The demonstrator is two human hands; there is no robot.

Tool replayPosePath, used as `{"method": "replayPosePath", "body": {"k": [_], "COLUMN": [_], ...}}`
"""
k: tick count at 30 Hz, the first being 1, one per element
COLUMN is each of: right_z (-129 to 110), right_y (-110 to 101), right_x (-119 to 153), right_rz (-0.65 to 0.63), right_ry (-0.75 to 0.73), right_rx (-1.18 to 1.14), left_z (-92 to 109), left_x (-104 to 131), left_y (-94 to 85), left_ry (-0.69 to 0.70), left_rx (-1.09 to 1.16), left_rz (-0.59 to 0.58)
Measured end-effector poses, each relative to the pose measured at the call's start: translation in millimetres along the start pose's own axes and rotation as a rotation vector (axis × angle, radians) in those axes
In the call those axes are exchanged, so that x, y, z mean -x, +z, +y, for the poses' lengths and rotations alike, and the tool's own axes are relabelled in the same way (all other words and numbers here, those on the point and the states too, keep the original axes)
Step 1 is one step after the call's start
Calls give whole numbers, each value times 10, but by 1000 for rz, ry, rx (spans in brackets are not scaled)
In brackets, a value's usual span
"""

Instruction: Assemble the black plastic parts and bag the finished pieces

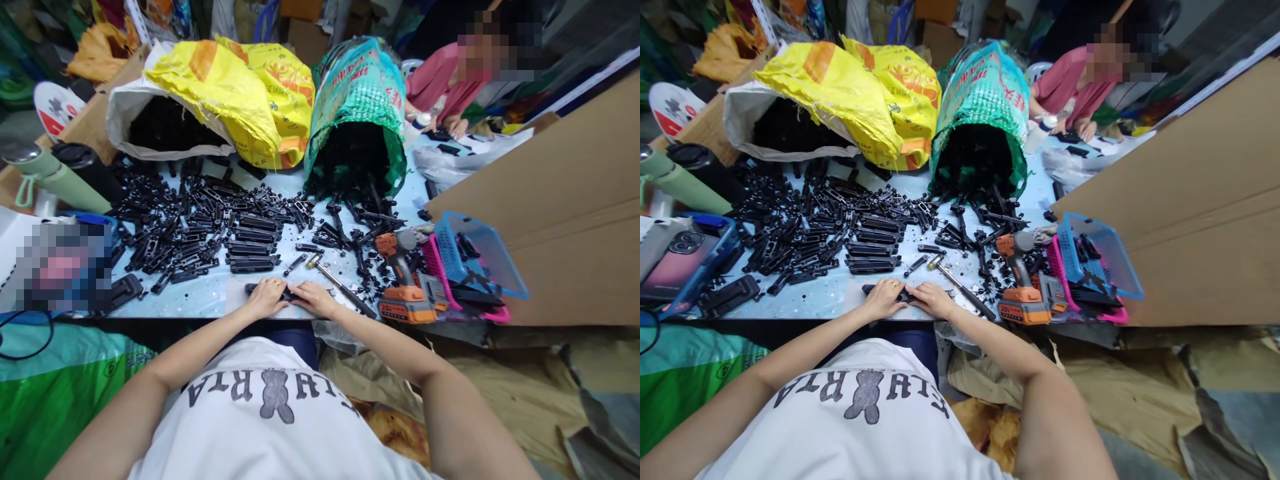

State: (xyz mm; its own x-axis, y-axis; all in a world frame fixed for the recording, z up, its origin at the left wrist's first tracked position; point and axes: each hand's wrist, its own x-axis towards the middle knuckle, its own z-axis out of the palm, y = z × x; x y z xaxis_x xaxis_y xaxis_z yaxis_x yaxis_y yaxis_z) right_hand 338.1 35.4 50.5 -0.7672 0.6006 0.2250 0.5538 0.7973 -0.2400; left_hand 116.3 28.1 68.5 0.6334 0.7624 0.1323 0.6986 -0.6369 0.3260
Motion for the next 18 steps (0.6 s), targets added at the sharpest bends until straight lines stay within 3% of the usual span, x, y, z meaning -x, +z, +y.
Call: {"method": "replayPosePath", "body": {"k": [3, 5, 7, 9, 11, 14, 18], "right_z": [-109, -271, -458, -613, -698, -700, -652], "right_y": [-104, -95, -20, 87, 182, 253, 291], "right_x": [-81, -236, -470, -721, -915, -1021, -974], "right_rz": [41, 132, 183, 152, 115, 125, 164], "right_ry": [61, 97, 65, 2, -9, 79, 111], "right_rx": [23, 6, -51, -121, -204, -339, -402], "left_z": [60, 91, 110, 122, 128, 119, 87], "left_x": [215, 414, 568, 626, 602, 534, 510], "left_y": [-47, -56, -51, -41, -34, -26, 0], "left_ry": [-3, -92, -307, -545, -697, -779, -767], "left_rx": [-9, -31, -66, -90, -73, -17, 21], "left_rz": [135, 183, 135, 22, -73, -108, -95]}}
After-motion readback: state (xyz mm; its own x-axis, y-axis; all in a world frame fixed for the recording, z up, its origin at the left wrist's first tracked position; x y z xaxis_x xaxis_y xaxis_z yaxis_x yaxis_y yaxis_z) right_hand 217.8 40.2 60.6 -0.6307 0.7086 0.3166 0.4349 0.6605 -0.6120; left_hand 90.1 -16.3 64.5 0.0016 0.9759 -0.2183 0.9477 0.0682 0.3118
